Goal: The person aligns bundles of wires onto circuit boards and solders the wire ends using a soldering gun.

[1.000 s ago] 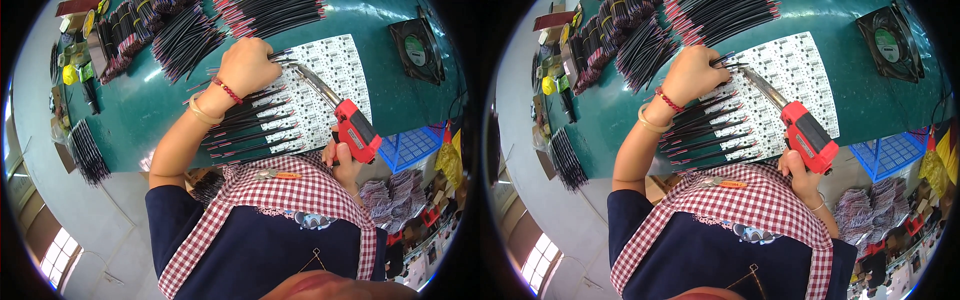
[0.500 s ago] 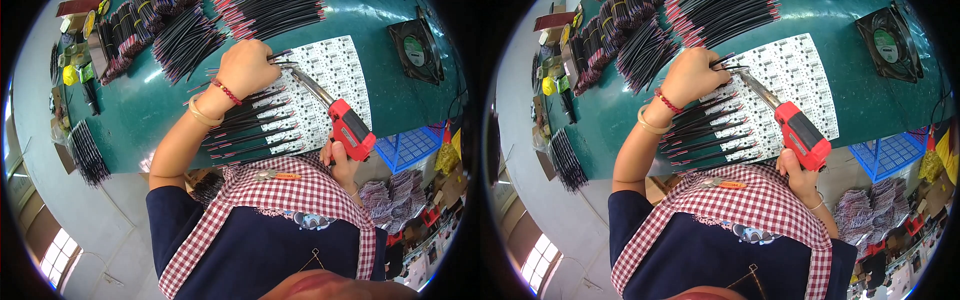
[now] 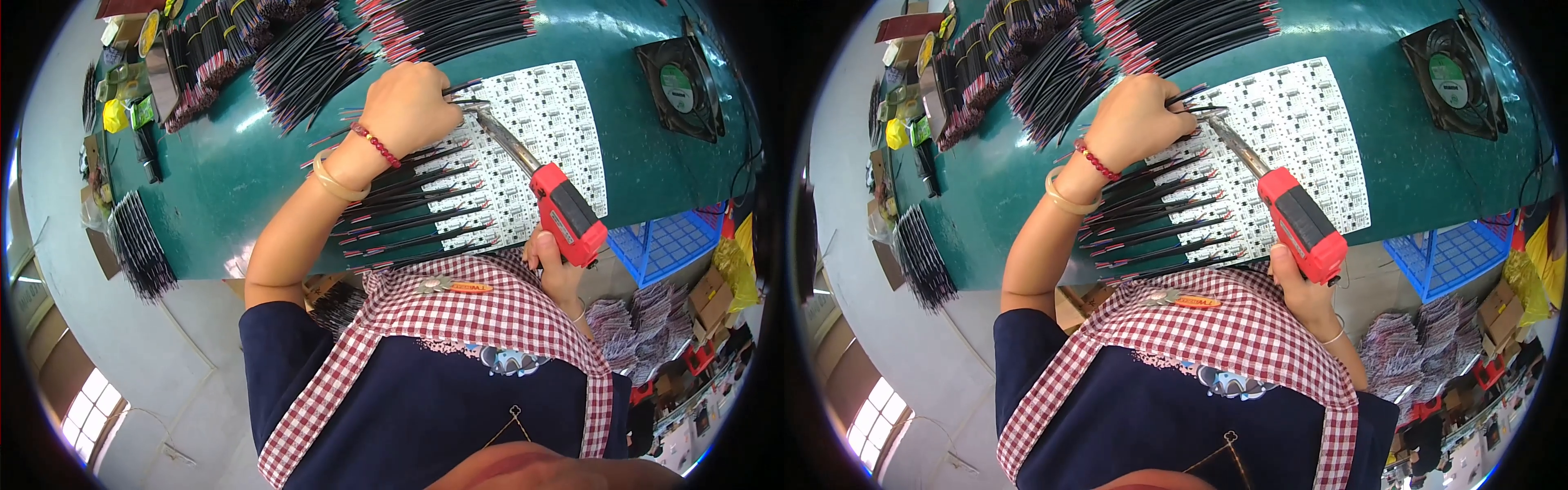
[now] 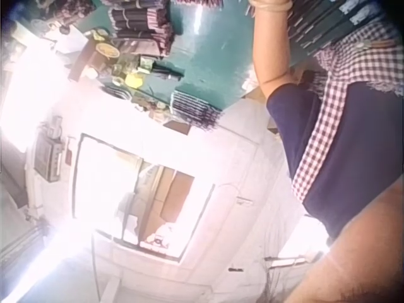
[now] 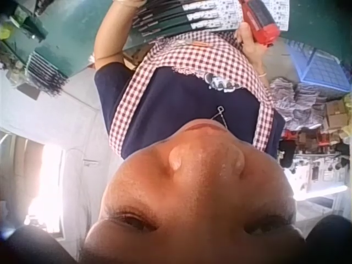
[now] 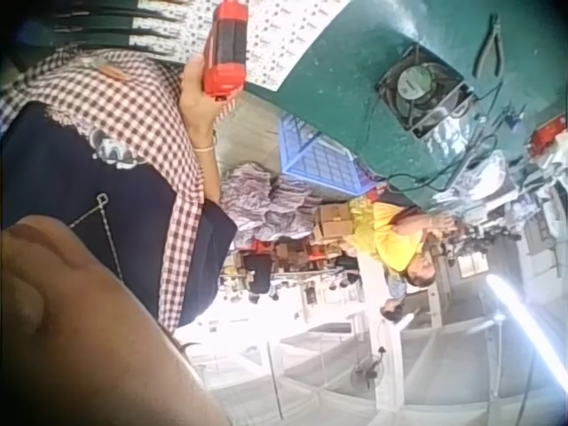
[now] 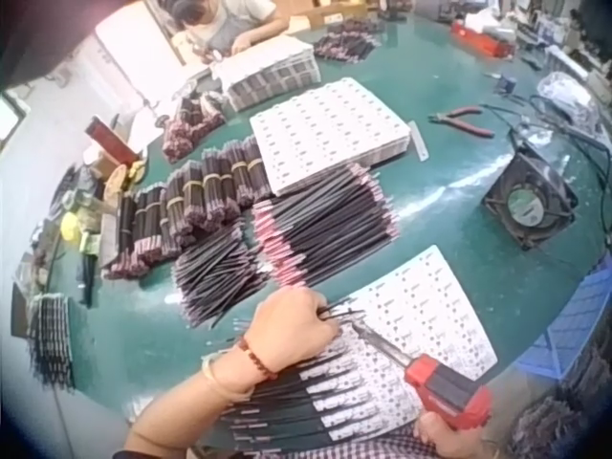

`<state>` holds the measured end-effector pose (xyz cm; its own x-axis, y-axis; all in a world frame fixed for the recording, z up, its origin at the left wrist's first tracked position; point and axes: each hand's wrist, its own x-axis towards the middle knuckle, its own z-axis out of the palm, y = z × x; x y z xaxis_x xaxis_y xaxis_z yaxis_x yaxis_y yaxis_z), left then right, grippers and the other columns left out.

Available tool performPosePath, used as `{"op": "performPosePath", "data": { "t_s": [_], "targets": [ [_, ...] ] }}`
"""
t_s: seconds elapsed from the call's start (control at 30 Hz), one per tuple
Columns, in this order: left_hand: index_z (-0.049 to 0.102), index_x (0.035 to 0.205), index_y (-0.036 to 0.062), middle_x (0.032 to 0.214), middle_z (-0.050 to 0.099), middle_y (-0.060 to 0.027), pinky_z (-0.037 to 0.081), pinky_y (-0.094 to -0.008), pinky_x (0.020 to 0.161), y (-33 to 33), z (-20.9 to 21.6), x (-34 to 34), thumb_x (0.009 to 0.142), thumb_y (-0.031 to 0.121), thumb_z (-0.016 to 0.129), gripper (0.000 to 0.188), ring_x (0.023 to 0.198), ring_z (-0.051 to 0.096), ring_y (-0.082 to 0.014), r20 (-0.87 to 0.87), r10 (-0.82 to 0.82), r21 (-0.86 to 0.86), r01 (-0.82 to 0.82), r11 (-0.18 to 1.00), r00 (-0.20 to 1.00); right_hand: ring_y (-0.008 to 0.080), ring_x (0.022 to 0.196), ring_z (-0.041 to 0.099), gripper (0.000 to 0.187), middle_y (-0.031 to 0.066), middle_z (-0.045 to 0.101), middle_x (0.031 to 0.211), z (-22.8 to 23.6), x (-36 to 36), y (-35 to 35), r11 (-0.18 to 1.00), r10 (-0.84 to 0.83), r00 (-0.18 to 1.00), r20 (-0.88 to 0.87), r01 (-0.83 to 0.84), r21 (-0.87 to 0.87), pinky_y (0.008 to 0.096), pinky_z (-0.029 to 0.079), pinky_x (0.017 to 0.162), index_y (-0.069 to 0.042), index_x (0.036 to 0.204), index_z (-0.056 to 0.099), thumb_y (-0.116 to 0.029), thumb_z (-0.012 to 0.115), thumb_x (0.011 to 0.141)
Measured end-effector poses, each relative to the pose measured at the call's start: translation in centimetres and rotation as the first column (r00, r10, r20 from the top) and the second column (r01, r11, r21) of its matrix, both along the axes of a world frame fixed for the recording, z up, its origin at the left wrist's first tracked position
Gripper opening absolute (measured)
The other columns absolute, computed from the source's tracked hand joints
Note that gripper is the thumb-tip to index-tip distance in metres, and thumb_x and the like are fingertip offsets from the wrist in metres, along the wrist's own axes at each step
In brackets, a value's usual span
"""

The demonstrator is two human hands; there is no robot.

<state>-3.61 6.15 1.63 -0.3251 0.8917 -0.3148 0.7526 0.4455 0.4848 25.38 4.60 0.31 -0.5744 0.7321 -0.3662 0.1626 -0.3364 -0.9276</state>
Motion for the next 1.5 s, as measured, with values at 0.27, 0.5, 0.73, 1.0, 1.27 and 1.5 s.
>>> {"op": "performPosePath", "data": {
  "t_s": [0.27, 0.5, 0.73, 1.0, 1.27, 1.5],
  "targets": [
    [0.064, 0.068, -0.0012, 0.060, 0.058, -0.0194, 0.048, -0.0391, 0.057, -0.1, -0.8, -0.4, 0.064, 0.024, 0.067, 0.025, 0.056, 0.057, -0.0353, -0.033, -0.031, 0.051, 0.032, 0.998, 0.999, 0.0103, 0.050, 0.045, 0.038, 0.0032, 0.048, 0.063, 1.1, -0.1, -0.1, 0.996, -0.090, 0.992, -0.086, 0.090, -0.010, 0.0277, 0.041, 0.051, 0.006, 0.123, 0.048, -0.020, 0.052, 0.095],
    [0.065, 0.072, -0.0009, 0.062, 0.060, -0.0185, 0.048, -0.0391, 0.058, -0.6, -0.6, -0.5, 0.070, 0.024, 0.065, 0.025, 0.058, 0.058, -0.0350, -0.002, -0.070, 0.088, 0.070, 0.994, 0.998, 0.0101, 0.050, 0.045, 0.042, 0.0033, 0.049, 0.065, 0.9, 0.2, -0.1, 0.999, -0.041, 0.995, -0.088, 0.039, -0.025, 0.0275, 0.042, 0.052, 0.006, 0.125, 0.047, -0.021, 0.054, 0.095],
    [0.064, 0.074, 0.0005, 0.067, 0.063, -0.0181, 0.049, -0.0420, 0.062, -1.2, -0.1, 0.1, 0.074, 0.021, 0.062, 0.020, 0.065, 0.061, -0.0365, 0.002, -0.077, 0.124, 0.076, 0.989, 0.997, 0.0096, 0.051, 0.045, 0.039, 0.0033, 0.049, 0.065, 0.3, 0.7, -0.2, 1.000, 0.027, 0.999, -0.018, -0.027, -0.011, 0.0278, 0.042, 0.053, 0.006, 0.123, 0.047, -0.019, 0.055, 0.094],
    [0.064, 0.070, 0.0005, 0.068, 0.063, -0.0193, 0.051, -0.0448, 0.064, -1.1, 0.0, 0.6, 0.072, 0.017, 0.061, 0.017, 0.067, 0.062, -0.0383, -0.090, -0.071, 0.134, 0.083, 0.988, 0.993, 0.0066, 0.057, 0.052, 0.015, 0.0005, 0.058, 0.066, -0.6, 1.2, -0.3, 1.000, 0.014, 0.999, 0.053, -0.014, -0.012, 0.0239, 0.041, 0.051, -0.001, 0.089, 0.060, -0.016, 0.064, 0.090],
    [0.068, 0.072, 0.0008, 0.064, 0.062, -0.0200, 0.051, -0.0431, 0.060, -0.9, -0.1, 0.8, 0.071, 0.023, 0.062, 0.023, 0.063, 0.062, -0.0373, -0.189, -0.076, 0.086, 0.093, 0.992, 0.979, 0.0089, 0.055, 0.049, 0.020, 0.0023, 0.053, 0.064, 0.2, 0.6, -0.3, 1.000, 0.006, 1.000, 0.025, -0.006, 0.010, 0.0261, 0.041, 0.052, 0.002, 0.098, 0.057, -0.017, 0.058, 0.093],
    [0.068, 0.070, 0.0007, 0.064, 0.062, -0.0201, 0.051, -0.0433, 0.060, -0.6, 0.2, 0.9, 0.070, 0.022, 0.063, 0.022, 0.062, 0.061, -0.0377, -0.195, -0.073, 0.035, 0.082, 0.996, 0.978, 0.0110, 0.050, 0.045, 0.032, 0.0039, 0.048, 0.061, -0.2, 0.8, -0.4, 0.999, 0.027, 0.998, 0.059, -0.029, 0.032, 0.0282, 0.040, 0.051, 0.007, 0.116, 0.049, -0.018, 0.052, 0.095]
  ]
}}
